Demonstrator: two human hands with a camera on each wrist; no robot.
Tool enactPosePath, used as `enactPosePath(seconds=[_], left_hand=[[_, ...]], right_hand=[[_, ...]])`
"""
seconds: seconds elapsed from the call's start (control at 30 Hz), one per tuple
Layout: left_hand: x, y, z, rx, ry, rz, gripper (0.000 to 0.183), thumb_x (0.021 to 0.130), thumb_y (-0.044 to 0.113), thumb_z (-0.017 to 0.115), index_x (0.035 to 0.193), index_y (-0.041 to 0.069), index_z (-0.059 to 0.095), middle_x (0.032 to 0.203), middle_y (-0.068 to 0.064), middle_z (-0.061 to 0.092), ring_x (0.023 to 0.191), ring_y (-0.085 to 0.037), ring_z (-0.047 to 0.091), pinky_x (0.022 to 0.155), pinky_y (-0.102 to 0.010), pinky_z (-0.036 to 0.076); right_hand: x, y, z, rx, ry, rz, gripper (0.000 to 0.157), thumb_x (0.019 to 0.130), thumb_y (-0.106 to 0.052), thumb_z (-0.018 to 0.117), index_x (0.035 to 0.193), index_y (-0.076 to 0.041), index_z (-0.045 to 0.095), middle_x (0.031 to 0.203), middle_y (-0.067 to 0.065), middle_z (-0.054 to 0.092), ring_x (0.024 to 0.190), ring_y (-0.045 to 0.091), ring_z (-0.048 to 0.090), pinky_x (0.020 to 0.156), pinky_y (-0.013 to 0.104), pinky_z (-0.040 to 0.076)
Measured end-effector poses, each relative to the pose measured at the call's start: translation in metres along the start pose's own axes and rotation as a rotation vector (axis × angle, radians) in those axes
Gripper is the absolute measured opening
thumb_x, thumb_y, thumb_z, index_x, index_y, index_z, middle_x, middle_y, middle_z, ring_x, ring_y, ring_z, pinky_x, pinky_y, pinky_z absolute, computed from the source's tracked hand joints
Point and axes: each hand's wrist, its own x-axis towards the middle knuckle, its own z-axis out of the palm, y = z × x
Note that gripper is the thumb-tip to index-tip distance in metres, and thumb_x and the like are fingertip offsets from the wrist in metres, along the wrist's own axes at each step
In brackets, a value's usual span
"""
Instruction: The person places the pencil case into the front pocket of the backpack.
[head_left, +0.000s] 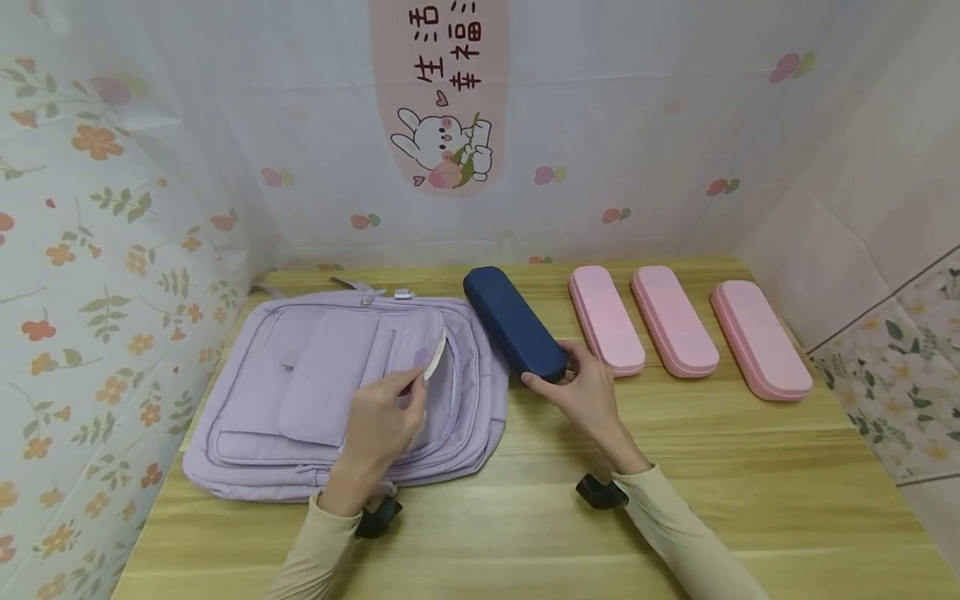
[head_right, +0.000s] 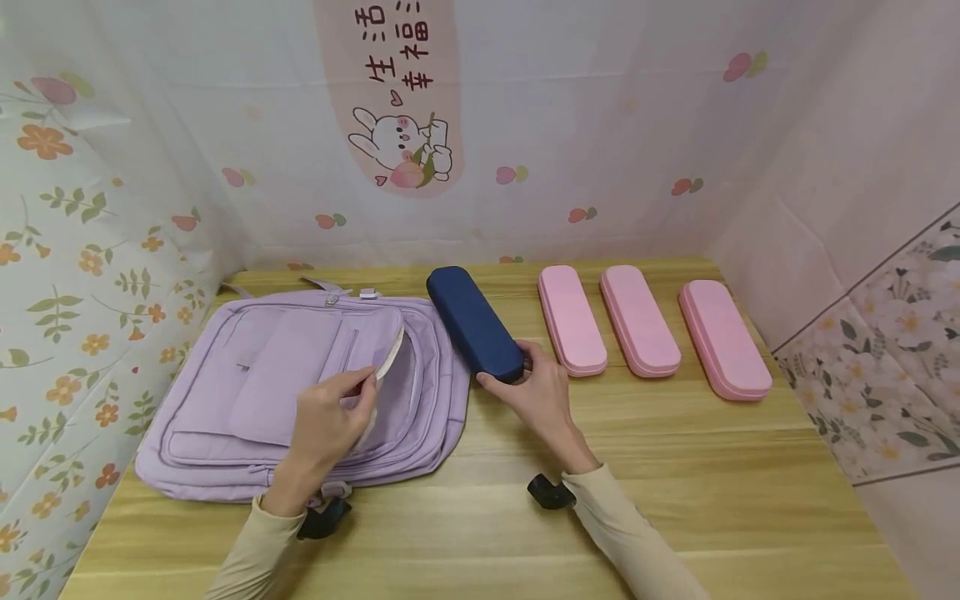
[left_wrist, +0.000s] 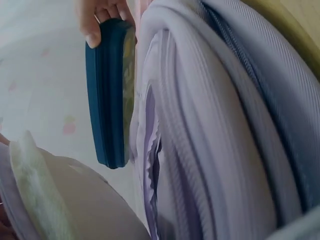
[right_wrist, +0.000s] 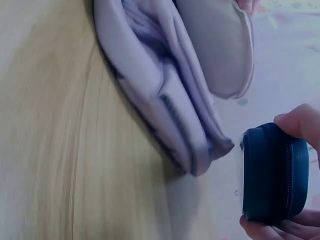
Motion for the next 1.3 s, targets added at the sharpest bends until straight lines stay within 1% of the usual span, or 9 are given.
enactPosePath(seconds=[0.1,0.27,0.5,0.6,0.73,0.87,1.0,1.1,1.3], left_hand=[[0.001,-0.002,-0.004,-0.037,0.040,-0.014,0.015,0.079,-0.008,0.068,0.091,-0.007,0.077,0.081,-0.019,0.077,0.064,-0.026,0.074,0.058,-0.036,0.062],[0.004,-0.004,-0.014,-0.067,0.073,-0.057,0.013,0.083,-0.006,0.068,0.093,-0.006,0.077,0.083,-0.019,0.077,0.064,-0.026,0.074,0.060,-0.037,0.063],[0.010,-0.009,-0.024,-0.077,0.162,-0.099,0.015,0.085,-0.002,0.066,0.095,-0.006,0.078,0.084,-0.020,0.077,0.062,-0.030,0.073,0.060,-0.040,0.061],[0.014,-0.009,-0.028,-0.087,0.190,-0.110,0.017,0.085,-0.004,0.065,0.095,-0.005,0.078,0.083,-0.019,0.077,0.062,-0.030,0.072,0.060,-0.034,0.061],[0.020,-0.010,-0.034,-0.095,0.206,-0.123,0.017,0.086,-0.004,0.065,0.096,-0.005,0.078,0.085,-0.018,0.077,0.064,-0.030,0.073,0.065,-0.016,0.060],[0.022,-0.011,-0.040,-0.108,0.224,-0.134,0.016,0.086,-0.005,0.065,0.096,-0.006,0.077,0.086,-0.019,0.077,0.067,-0.031,0.073,0.069,-0.005,0.055],[0.024,-0.014,-0.045,-0.113,0.241,-0.154,0.016,0.087,-0.005,0.065,0.096,-0.006,0.077,0.086,-0.020,0.077,0.068,-0.032,0.072,0.072,0.000,0.051],[0.025,-0.016,-0.048,-0.105,0.257,-0.158,0.016,0.086,-0.005,0.065,0.096,-0.006,0.078,0.086,-0.019,0.077,0.068,-0.032,0.072,0.071,-0.001,0.051],[0.024,-0.020,-0.053,-0.110,0.284,-0.181,0.016,0.086,-0.006,0.067,0.096,-0.004,0.078,0.087,-0.019,0.077,0.070,-0.023,0.072,0.071,-0.002,0.052]], right_hand=[[-0.003,-0.007,0.000,0.035,-0.024,-0.020,0.069,0.070,-0.027,0.092,0.127,-0.001,0.064,0.114,0.019,0.073,0.099,0.031,0.073,0.084,0.046,0.063],[-0.008,-0.014,0.003,0.063,-0.086,-0.044,0.073,0.069,-0.026,0.093,0.131,-0.002,0.062,0.117,0.020,0.073,0.104,0.031,0.073,0.088,0.044,0.062],[-0.010,-0.017,0.005,0.109,-0.247,-0.105,0.072,0.071,-0.027,0.093,0.133,-0.007,0.062,0.120,0.016,0.072,0.106,0.030,0.071,0.092,0.046,0.061],[-0.011,-0.020,0.007,0.089,-0.304,-0.128,0.072,0.071,-0.031,0.092,0.132,-0.009,0.063,0.121,0.014,0.072,0.104,0.029,0.072,0.091,0.045,0.062],[-0.009,-0.021,0.009,0.074,-0.356,-0.141,0.072,0.071,-0.032,0.092,0.133,-0.011,0.063,0.124,0.011,0.071,0.106,0.027,0.072,0.092,0.042,0.061],[-0.007,-0.020,0.011,0.076,-0.398,-0.162,0.072,0.070,-0.032,0.093,0.132,-0.010,0.063,0.126,0.010,0.070,0.108,0.025,0.071,0.094,0.040,0.061],[-0.005,-0.020,0.012,0.085,-0.439,-0.182,0.070,0.068,-0.030,0.094,0.129,-0.011,0.063,0.123,0.007,0.071,0.109,0.022,0.070,0.095,0.038,0.060],[-0.005,-0.021,0.014,0.097,-0.485,-0.197,0.069,0.068,-0.030,0.093,0.127,-0.013,0.062,0.120,0.004,0.071,0.110,0.019,0.069,0.098,0.038,0.059],[-0.001,-0.023,0.018,0.116,-0.587,-0.271,0.069,0.071,-0.030,0.091,0.131,-0.014,0.061,0.122,0.000,0.070,0.115,0.018,0.067,0.103,0.038,0.056]])
